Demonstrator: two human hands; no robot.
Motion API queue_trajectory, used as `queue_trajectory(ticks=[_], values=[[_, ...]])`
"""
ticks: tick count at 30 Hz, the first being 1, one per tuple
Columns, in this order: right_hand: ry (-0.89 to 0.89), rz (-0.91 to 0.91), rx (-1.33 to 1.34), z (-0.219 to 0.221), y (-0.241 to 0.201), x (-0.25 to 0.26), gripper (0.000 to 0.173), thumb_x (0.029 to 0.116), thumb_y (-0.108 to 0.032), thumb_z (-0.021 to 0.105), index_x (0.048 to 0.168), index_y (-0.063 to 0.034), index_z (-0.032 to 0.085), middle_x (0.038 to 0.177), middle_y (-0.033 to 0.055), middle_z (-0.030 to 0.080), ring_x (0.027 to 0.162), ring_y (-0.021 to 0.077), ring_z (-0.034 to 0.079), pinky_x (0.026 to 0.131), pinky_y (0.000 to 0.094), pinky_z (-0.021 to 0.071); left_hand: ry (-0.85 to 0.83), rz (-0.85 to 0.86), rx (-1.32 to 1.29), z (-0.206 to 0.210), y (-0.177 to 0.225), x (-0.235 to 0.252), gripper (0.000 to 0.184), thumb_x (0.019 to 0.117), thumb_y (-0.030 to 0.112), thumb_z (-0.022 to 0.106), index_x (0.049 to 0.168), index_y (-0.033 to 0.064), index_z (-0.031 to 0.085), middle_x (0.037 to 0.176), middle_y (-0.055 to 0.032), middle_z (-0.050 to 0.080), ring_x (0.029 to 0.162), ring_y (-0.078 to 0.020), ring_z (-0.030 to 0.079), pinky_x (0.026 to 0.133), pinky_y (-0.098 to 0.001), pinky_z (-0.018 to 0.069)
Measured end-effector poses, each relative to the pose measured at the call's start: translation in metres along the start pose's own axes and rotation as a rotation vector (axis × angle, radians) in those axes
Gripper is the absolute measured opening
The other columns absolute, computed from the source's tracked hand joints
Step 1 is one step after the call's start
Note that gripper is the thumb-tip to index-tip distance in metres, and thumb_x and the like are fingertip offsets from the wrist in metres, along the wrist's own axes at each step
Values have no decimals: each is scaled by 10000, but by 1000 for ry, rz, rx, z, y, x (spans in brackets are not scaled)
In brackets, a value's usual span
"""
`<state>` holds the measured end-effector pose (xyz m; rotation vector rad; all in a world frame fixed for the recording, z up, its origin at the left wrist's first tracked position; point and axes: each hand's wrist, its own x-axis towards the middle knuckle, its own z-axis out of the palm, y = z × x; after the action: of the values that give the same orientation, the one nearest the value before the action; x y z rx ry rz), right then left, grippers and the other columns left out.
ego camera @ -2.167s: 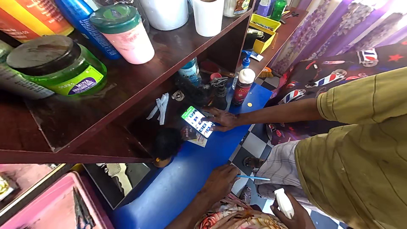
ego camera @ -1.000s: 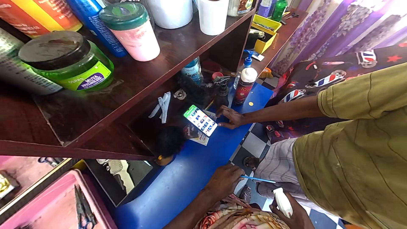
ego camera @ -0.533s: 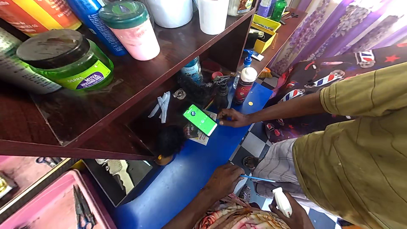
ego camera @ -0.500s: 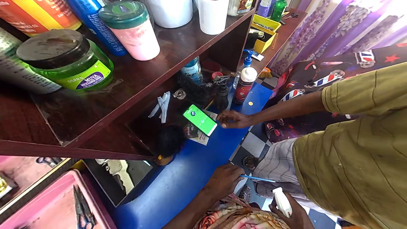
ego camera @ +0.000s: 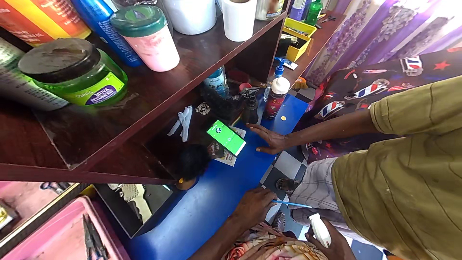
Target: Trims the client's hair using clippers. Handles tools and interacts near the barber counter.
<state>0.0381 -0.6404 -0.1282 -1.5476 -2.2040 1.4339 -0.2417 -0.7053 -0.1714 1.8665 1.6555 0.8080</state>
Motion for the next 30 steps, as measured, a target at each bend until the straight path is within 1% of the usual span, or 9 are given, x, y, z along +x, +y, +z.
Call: queue_trajectory(ticks=[10, 16, 22, 30], values=[[6, -5, -6, -2, 4, -1, 521, 864, -219, 797, 1224, 98, 594, 989, 173, 723, 914, 247, 710, 882, 447, 566, 34, 22, 7, 4, 2, 1, 194, 1027, 207, 593, 1091, 69, 715, 1045, -97, 742, 1005, -249, 720, 902, -397, 581], [-18, 22, -22, -1, 2, -1, 545, 864, -228, 798, 1250, 94, 587, 1024, 193, 722, 947, 290, 710, 908, 488, 554, 38, 4, 20, 4, 3, 1, 190, 1011, 199, 612, 1081, 66, 728, 1007, -102, 744, 959, -252, 728, 865, -404, 594], [14, -9, -12, 2, 6, -1, 552, 862, -238, 802, 1243, 97, 587, 1010, 187, 726, 940, 285, 715, 898, 479, 564, 28, 14, 27, 5, 2, -1, 191, 1017, 207, 608, 1089, 70, 720, 1023, -96, 742, 968, -249, 727, 867, -406, 596], [13, 8, 0, 3, 8, -2, 561, 854, -244, 807, 1254, 82, 586, 1014, 172, 726, 941, 263, 713, 905, 458, 562, 22, 28, 23, 7, 0, 0, 183, 1017, 208, 608, 1081, 76, 719, 1014, -91, 739, 963, -245, 723, 863, -402, 595]])
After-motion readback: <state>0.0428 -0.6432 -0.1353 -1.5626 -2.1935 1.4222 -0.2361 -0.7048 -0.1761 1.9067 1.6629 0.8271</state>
